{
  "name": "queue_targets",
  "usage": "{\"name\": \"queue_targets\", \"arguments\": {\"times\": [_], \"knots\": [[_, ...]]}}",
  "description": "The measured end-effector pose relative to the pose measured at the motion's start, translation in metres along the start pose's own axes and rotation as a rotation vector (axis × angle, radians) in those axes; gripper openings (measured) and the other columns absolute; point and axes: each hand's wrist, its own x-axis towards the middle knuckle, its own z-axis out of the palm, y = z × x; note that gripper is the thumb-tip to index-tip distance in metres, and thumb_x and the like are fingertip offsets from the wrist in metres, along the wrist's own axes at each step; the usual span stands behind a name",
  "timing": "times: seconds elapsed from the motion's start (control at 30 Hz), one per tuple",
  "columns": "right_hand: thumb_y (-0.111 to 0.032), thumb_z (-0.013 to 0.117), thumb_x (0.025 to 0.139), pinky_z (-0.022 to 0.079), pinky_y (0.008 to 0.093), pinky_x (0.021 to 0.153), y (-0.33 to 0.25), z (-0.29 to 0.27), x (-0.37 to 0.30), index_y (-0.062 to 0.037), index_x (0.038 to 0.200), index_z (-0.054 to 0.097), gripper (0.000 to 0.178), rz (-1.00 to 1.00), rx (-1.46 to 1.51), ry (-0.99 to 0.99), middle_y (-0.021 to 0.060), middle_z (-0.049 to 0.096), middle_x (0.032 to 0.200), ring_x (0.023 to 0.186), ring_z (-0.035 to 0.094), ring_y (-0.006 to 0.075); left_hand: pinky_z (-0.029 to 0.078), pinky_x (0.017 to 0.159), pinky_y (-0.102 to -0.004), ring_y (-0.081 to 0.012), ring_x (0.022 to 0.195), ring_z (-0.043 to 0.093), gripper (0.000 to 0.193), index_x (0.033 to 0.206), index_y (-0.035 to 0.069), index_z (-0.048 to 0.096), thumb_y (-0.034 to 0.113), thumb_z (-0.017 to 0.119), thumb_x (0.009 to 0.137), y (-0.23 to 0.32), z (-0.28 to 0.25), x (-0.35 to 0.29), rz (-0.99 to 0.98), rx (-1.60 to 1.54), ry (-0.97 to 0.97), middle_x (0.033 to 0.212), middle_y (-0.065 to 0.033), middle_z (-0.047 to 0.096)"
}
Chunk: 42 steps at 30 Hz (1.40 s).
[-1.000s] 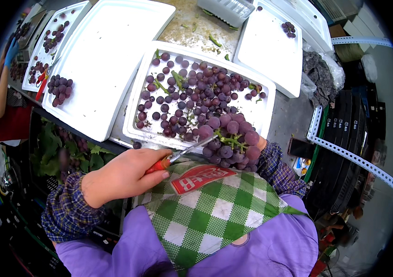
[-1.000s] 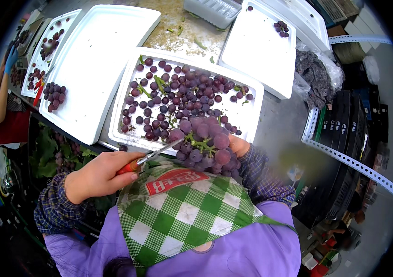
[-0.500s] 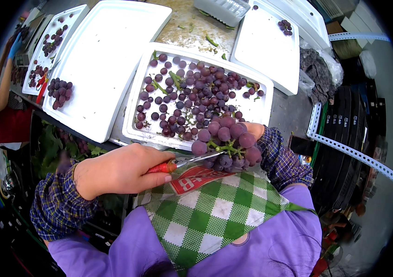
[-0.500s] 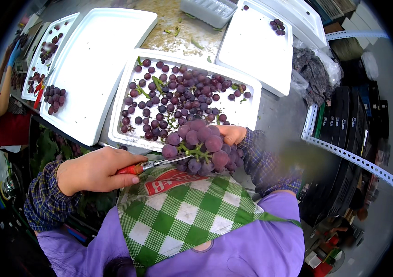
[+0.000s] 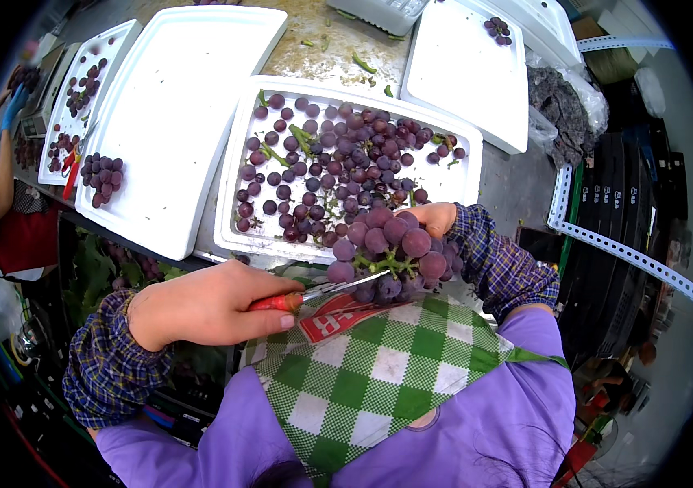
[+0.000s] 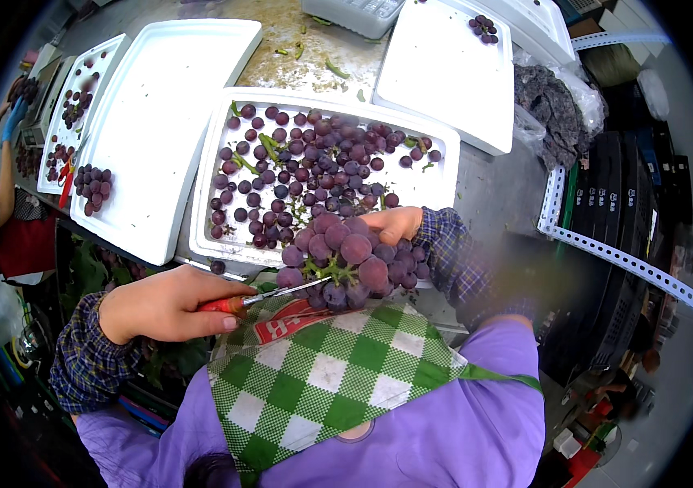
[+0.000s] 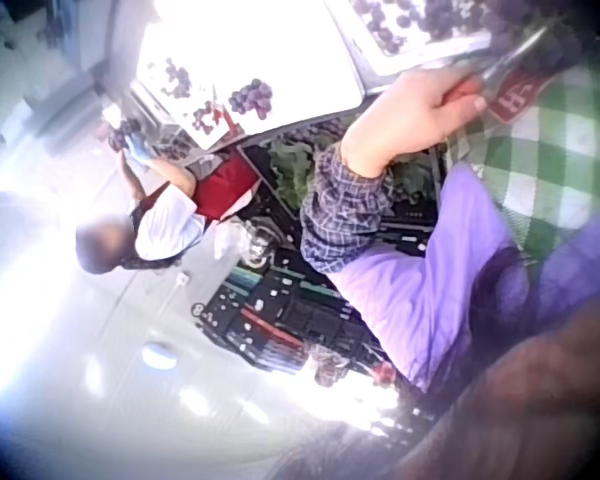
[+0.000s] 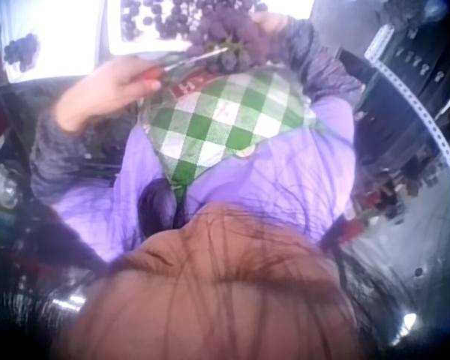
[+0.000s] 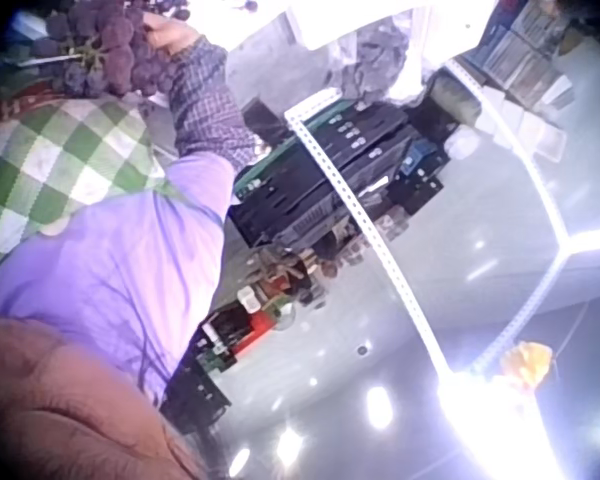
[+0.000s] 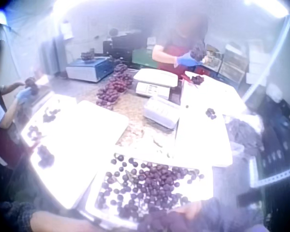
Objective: The person picks up bunches of grapes and uses shears to trim individual grapes or small stems from the bunch, placing the trimmed fruit and the cleaned bunch onto white trays.
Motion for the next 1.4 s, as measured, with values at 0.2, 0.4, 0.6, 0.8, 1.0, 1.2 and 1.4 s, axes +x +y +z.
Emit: {"name": "queue_targets", "arguments": {"times": [0.2, 0.4, 0.6, 0.8, 1.0, 1.2, 1.4], "knots": [[-0.03, 0.083, 0.077, 0.043, 0.0449, 0.111, -0.002, -0.01, -0.001, 0.0021, 0.149, 0.03, 0.095, 0.057, -0.002, -0.006, 0.0194, 0.038, 0.151, 0.135, 0.046, 0.029, 0.052, 0.078, -0.0394, -0.0348, 0.086, 0.067, 0.05, 0.134, -0.005, 0.054, 0.026, 0.062, 0.095, 0.006, 0.002, 0.001, 0.004, 0.033, 0.045, 0.099, -0.0227, 0.068], [-0.029, 0.086, 0.075, 0.045, 0.0438, 0.111, -0.004, -0.021, -0.003, 0.007, 0.152, 0.023, 0.106, 0.081, -0.013, -0.052, 0.0232, 0.036, 0.154, 0.133, 0.049, 0.0294, 0.053, 0.08, -0.0404, -0.0375, 0.087, 0.067, 0.051, 0.133, -0.006, 0.054, 0.025, 0.063, 0.094, 0.007, 0.004, -0.001, -0.007, 0.087, 0.044, 0.098, -0.0235, 0.067], [-0.027, 0.078, 0.083, 0.051, 0.0373, 0.098, -0.003, 0.021, 0.005, 0.0028, 0.144, 0.033, 0.081, 0.076, 0.379, -0.195, 0.0225, 0.038, 0.149, 0.129, 0.05, 0.0285, 0.052, 0.082, -0.0442, -0.0375, 0.093, 0.062, 0.062, 0.131, -0.007, 0.053, 0.017, 0.076, 0.079, 0.001, 0.041, -0.003, 0.147, 0.516, 0.478, 0.109, -0.0203, 0.063], [-0.035, 0.067, 0.094, 0.057, 0.0305, 0.086, 0.006, 0.048, 0.05, -0.0059, 0.132, 0.044, 0.053, 0.307, 0.964, -0.515, 0.0211, 0.041, 0.139, 0.122, 0.052, 0.0294, 0.048, 0.085, -0.0388, -0.0284, 0.097, 0.058, 0.067, 0.131, -0.005, 0.055, 0.021, 0.079, 0.074, -0.007, 0.051, 0.007, 0.225, 0.834, 0.774, 0.114, -0.0131, 0.061], [-0.049, 0.063, 0.096, 0.042, 0.0472, 0.107, 0.049, 0.059, 0.078, -0.0211, 0.124, 0.054, 0.041, -0.805, 0.156, -0.605, 0.0088, 0.043, 0.14, 0.137, 0.039, 0.0308, 0.046, 0.088, -0.0411, -0.0274, 0.1, 0.057, 0.07, 0.132, -0.002, 0.057, 0.019, 0.079, 0.069, -0.002, 0.054, 0.006, 0.272, 0.915, 0.818, 0.119, -0.0114, 0.061], [-0.042, 0.06, 0.097, 0.048, 0.0442, 0.098, 0.054, 0.067, 0.055, -0.0134, 0.123, 0.056, 0.039, -0.837, 0.086, -0.282, 0.0084, 0.05, 0.137, 0.118, 0.053, 0.0271, 0.046, 0.089, -0.0405, -0.0271, 0.1, 0.056, 0.067, 0.131, 0.0, 0.057, 0.02, 0.077, 0.071, 0.003, 0.055, 0.003, 0.285, 0.954, 0.836, 0.121, -0.0098, 0.061], [-0.041, 0.059, 0.098, 0.056, 0.0384, 0.089, 0.039, 0.089, 0.081, -0.0047, 0.125, 0.054, 0.045, -1.094, -0.049, -0.416, 0.014, 0.057, 0.129, 0.1, 0.067, 0.0275, 0.046, 0.089, -0.0403, -0.0264, 0.099, 0.056, 0.059, 0.13, 0.001, 0.06, 0.018, 0.072, 0.075, 0.007, 0.048, 0.004, 0.304, 0.972, 0.858, 0.12, -0.0078, 0.062]]}}
